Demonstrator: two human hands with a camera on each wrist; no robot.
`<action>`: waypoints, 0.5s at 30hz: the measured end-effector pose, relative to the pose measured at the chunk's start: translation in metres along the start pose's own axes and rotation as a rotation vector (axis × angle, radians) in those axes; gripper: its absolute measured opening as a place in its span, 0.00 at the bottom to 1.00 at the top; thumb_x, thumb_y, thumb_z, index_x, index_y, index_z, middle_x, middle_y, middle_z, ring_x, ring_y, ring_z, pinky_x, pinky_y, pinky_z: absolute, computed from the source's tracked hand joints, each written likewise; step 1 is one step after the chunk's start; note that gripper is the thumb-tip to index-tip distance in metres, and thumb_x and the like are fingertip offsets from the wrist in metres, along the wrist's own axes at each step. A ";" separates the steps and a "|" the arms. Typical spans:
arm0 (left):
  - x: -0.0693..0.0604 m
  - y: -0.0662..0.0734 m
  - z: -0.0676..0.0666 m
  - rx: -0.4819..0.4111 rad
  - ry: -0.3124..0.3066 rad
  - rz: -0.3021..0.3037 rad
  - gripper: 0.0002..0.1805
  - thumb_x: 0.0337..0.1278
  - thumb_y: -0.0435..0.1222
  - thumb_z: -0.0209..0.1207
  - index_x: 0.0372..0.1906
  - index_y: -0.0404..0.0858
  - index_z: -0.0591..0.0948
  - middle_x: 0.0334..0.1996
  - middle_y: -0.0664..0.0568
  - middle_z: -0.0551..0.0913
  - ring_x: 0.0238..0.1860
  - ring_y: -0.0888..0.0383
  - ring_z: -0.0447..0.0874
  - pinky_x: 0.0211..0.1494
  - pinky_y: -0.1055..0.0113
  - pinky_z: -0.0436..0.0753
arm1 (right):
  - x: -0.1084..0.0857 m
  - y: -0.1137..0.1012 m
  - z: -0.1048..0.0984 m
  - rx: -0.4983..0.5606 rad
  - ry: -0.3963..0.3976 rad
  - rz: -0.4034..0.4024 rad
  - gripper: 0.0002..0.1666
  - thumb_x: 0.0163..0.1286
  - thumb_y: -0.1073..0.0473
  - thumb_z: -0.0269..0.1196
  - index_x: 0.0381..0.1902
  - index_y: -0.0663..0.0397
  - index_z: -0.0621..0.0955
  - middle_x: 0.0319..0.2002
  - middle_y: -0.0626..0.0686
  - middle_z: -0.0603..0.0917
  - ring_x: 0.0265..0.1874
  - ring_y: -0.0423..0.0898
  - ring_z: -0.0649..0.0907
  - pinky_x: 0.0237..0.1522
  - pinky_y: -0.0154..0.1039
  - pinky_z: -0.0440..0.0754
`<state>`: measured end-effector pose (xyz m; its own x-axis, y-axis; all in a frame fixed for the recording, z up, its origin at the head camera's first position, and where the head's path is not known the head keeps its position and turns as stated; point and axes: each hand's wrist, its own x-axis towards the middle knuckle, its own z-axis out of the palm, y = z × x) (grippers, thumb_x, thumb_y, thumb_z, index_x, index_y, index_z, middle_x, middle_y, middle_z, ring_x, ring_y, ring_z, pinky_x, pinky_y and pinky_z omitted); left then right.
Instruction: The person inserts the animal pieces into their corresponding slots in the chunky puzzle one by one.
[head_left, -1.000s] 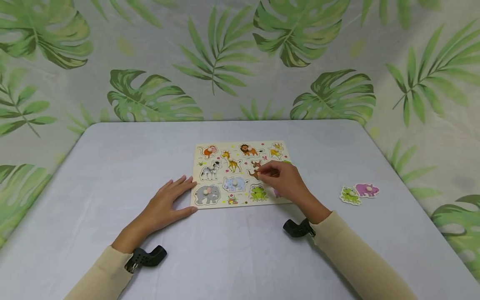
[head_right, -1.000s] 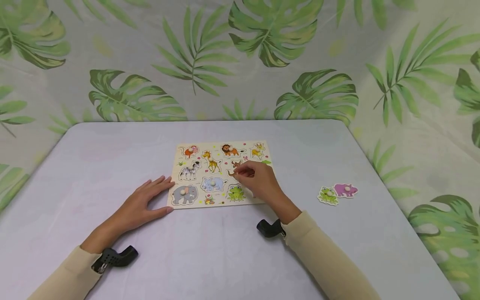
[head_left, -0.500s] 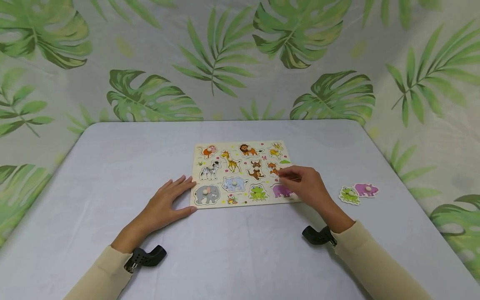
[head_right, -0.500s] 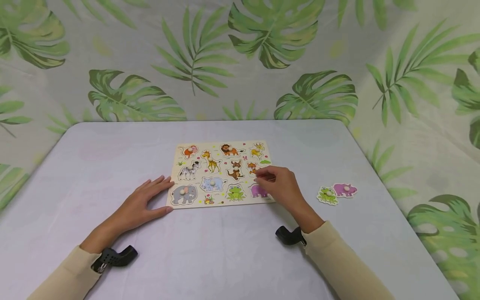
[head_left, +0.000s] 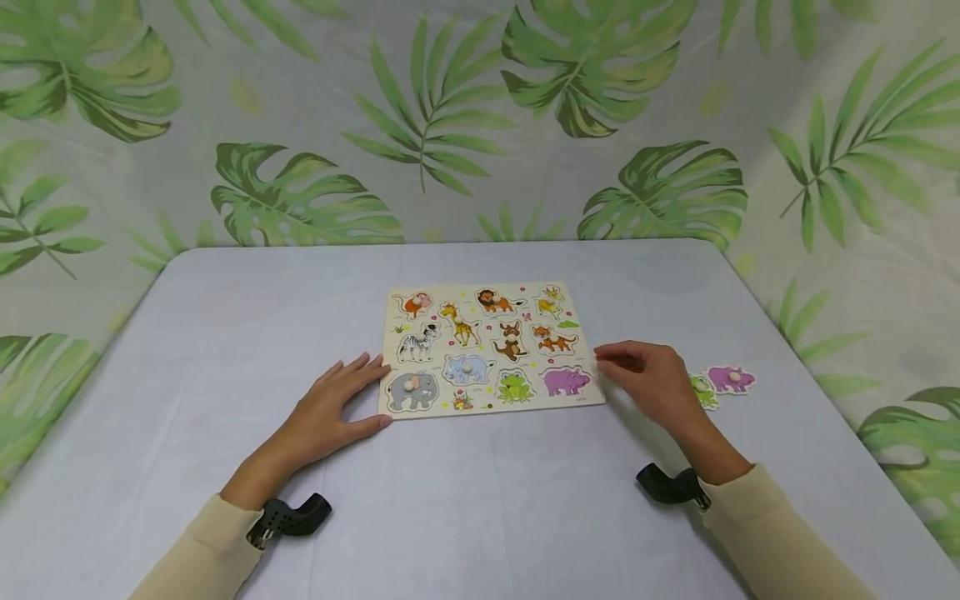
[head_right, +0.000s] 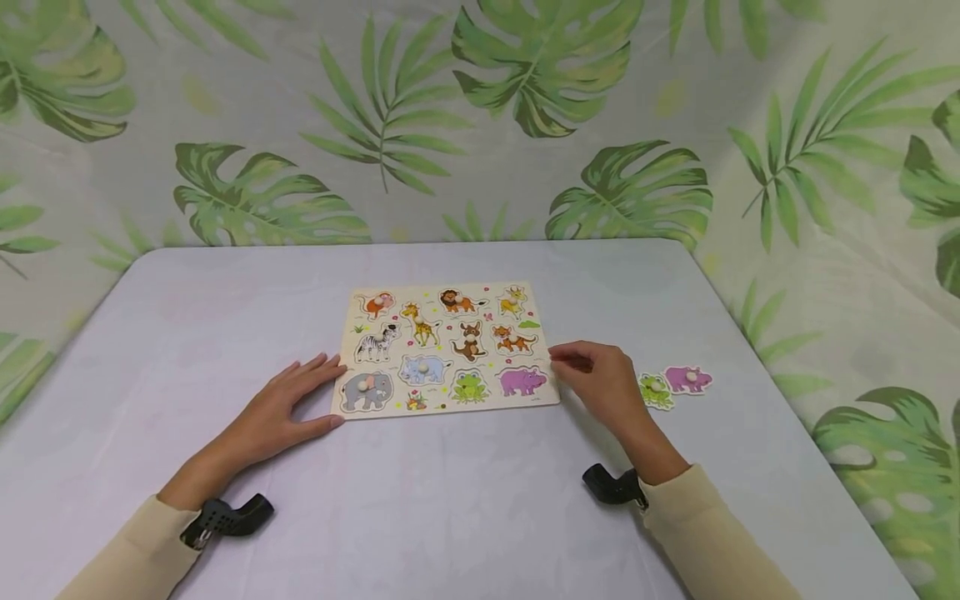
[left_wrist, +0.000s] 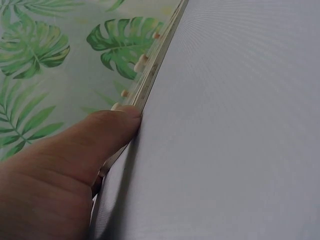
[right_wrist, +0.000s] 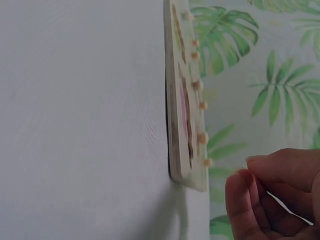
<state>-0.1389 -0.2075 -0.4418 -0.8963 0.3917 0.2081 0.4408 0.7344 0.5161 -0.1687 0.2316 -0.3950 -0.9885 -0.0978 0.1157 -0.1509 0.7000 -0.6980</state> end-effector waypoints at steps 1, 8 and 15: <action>0.000 0.000 0.000 -0.002 0.001 0.001 0.40 0.52 0.55 0.66 0.68 0.43 0.71 0.71 0.49 0.65 0.73 0.48 0.56 0.76 0.49 0.49 | -0.001 0.002 -0.002 -0.006 0.005 -0.001 0.15 0.66 0.58 0.66 0.50 0.54 0.85 0.47 0.54 0.86 0.44 0.49 0.84 0.42 0.31 0.82; -0.001 0.001 -0.001 0.002 0.002 -0.006 0.40 0.52 0.54 0.66 0.68 0.43 0.70 0.71 0.50 0.65 0.73 0.48 0.56 0.76 0.49 0.49 | -0.006 0.016 -0.013 -0.047 0.042 -0.035 0.16 0.65 0.58 0.67 0.49 0.56 0.85 0.45 0.55 0.87 0.42 0.50 0.85 0.36 0.21 0.78; -0.002 0.000 0.000 -0.004 0.006 0.006 0.39 0.52 0.54 0.66 0.68 0.43 0.70 0.70 0.49 0.65 0.73 0.47 0.56 0.75 0.48 0.49 | -0.010 0.034 -0.025 -0.125 0.120 -0.088 0.15 0.62 0.60 0.69 0.46 0.57 0.86 0.41 0.56 0.88 0.38 0.51 0.86 0.31 0.19 0.77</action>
<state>-0.1374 -0.2082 -0.4425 -0.8941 0.3925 0.2157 0.4455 0.7301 0.5181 -0.1637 0.2737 -0.4019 -0.9618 -0.0823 0.2610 -0.2263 0.7754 -0.5895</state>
